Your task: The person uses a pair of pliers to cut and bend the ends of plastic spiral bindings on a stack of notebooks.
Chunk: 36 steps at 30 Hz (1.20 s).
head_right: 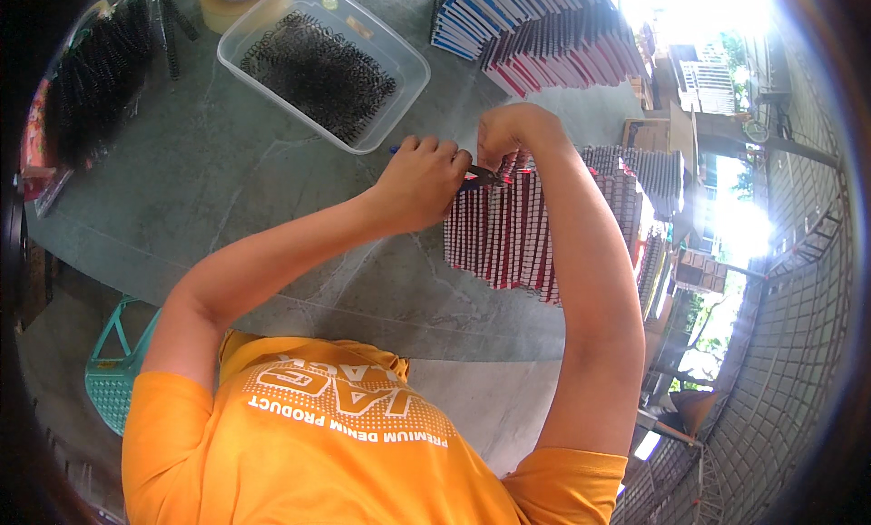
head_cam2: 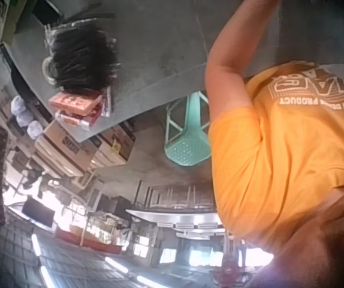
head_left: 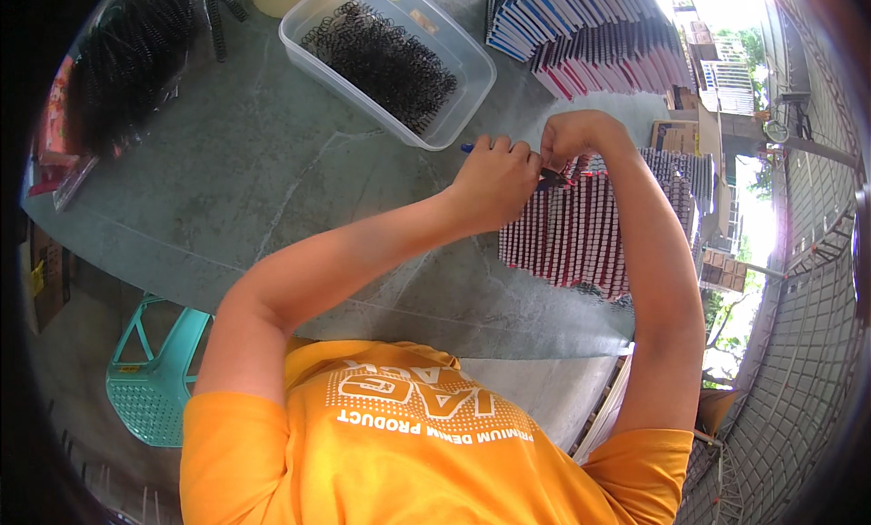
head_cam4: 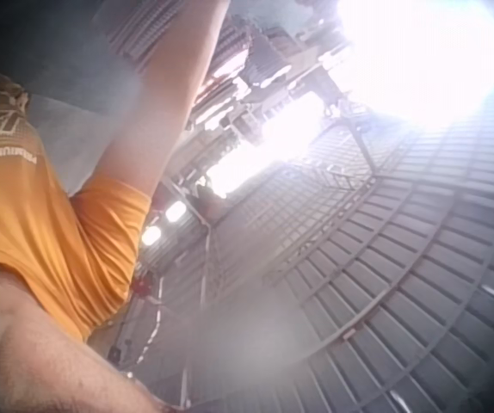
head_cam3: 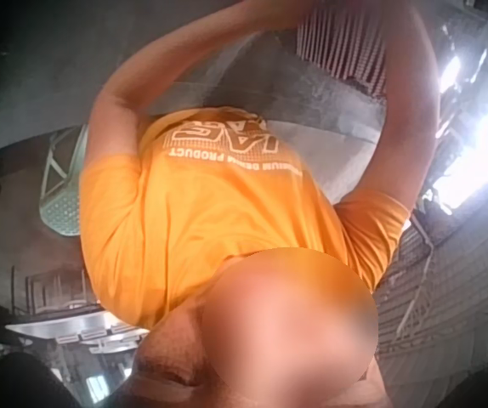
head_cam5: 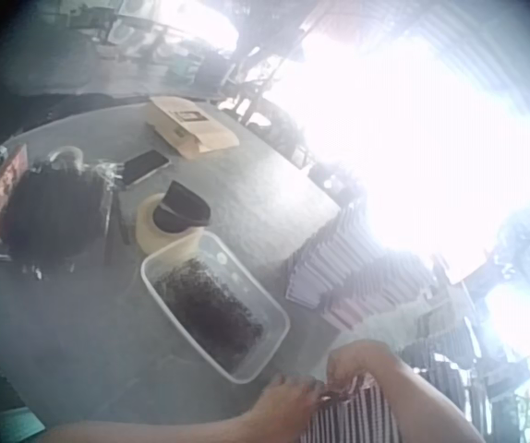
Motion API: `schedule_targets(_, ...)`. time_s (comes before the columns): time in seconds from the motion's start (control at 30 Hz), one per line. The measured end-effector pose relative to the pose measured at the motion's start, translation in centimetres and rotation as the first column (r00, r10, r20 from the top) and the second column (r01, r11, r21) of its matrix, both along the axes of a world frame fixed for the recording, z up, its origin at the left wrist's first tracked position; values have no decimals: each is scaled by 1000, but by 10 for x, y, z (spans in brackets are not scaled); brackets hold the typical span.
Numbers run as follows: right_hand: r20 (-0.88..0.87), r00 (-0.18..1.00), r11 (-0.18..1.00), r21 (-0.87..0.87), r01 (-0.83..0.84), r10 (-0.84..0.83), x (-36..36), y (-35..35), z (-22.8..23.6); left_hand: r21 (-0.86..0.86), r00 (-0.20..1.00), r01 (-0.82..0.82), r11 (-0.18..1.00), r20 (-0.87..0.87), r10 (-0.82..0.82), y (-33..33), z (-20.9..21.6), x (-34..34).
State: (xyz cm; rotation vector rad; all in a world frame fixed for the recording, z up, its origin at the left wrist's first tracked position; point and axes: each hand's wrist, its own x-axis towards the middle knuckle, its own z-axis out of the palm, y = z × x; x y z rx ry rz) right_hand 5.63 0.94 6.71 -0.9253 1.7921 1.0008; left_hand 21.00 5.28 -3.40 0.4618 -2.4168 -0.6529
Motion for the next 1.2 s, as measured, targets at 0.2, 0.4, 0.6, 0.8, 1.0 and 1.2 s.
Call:
schedule_targets(0.2, 14, 1000, 1000, 2, -3, 3, -1, 1, -2, 49, 998, 55, 997, 21, -57, 3, 1, -11)
schedule_targets(0.4, 20, 997, 997, 28, -76, 76, 0, -2, 5, 297, 988, 146, 944, 9, -155, -1, -3, -14)
schedule_targets(0.6, 34, 997, 998, 4, -64, 64, -3, -1, 6, 197, 999, 46, 979, -28, -41, 2, 3, -2)
schedule_targets(0.8, -16, 998, 998, 25, -54, 54, 0, -2, 6, 34, 998, -36, 999, -54, 37, 3, 5, -12)
schedule_targets(1.0, 69, 997, 999, 8, -47, 47, -4, -2, 10, 250, 991, 86, 964, 76, -108, -1, 6, -15)
schedule_targets(1.2, 174, 983, 999, 16, 51, -53, -7, -3, 13, 663, 971, 239, 709, -171, -167, -1, -10, -8)
